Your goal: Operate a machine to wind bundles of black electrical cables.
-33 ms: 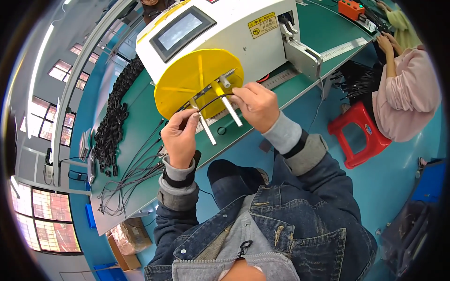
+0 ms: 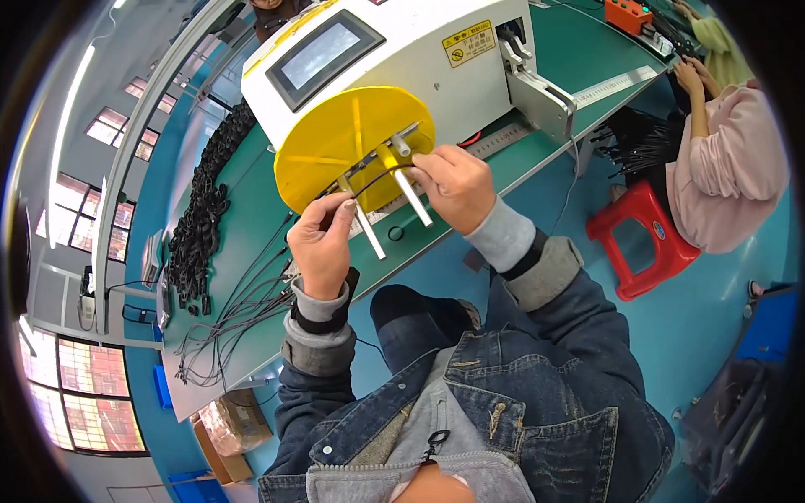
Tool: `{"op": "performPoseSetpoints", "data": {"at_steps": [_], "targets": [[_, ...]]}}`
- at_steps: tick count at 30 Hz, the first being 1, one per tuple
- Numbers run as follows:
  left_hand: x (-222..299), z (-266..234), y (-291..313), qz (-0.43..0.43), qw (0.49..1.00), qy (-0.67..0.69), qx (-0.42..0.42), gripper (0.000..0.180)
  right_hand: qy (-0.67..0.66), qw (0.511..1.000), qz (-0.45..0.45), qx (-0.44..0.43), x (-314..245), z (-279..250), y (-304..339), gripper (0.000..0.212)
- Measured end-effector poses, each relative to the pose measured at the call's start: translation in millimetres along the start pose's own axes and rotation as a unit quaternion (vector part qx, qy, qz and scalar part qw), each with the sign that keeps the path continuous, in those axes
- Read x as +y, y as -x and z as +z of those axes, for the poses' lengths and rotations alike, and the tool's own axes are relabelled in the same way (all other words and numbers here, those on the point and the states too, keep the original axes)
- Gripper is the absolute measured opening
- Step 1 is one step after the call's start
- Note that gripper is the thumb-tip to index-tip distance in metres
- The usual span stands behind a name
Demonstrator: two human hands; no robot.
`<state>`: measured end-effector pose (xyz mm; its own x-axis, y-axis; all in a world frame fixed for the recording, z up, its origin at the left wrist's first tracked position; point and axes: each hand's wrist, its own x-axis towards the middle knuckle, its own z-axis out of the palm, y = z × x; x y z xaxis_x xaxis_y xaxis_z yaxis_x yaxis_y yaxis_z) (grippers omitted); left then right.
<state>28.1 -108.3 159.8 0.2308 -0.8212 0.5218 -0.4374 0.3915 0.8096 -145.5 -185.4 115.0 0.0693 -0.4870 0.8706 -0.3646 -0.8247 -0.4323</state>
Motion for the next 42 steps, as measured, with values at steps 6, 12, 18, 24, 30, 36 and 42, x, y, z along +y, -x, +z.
{"op": "performPoseSetpoints", "data": {"at_steps": [6,12,18,24,30,36,42], "targets": [[-2.1,4.1,-11.5,-0.009,1.0,0.002,-0.008,0.011,0.03,0.999,0.03,-0.002,12.1,18.5,-8.4,0.015],[-9.8,5.1,-5.8,-0.028,0.999,0.031,0.005,0.012,0.035,0.994,0.106,-0.005,17.3,12.6,12.4,0.012],[-11.1,1.7,0.9,0.036,0.998,-0.023,0.047,0.011,0.035,0.987,0.157,-0.026,23.4,-27.8,76.0,0.009],[-1.0,-8.5,8.1,0.126,0.978,-0.141,0.091,0.014,-0.017,0.946,0.29,-0.143,15.1,-53.1,101.4,0.009],[12.0,-14.4,19.4,0.152,0.965,-0.203,0.068,0.017,-0.05,0.943,0.283,-0.17,6.6,-53.8,99.1,0.009],[14.0,-11.1,32.0,0.14,0.969,-0.195,0.057,0.018,-0.06,0.939,0.282,-0.189,3.7,-53.7,99.7,0.009],[6.7,-4.2,45.8,0.106,0.979,-0.163,0.058,0.019,-0.067,0.93,0.295,-0.21,2.3,-54.0,100.2,0.009]]}}
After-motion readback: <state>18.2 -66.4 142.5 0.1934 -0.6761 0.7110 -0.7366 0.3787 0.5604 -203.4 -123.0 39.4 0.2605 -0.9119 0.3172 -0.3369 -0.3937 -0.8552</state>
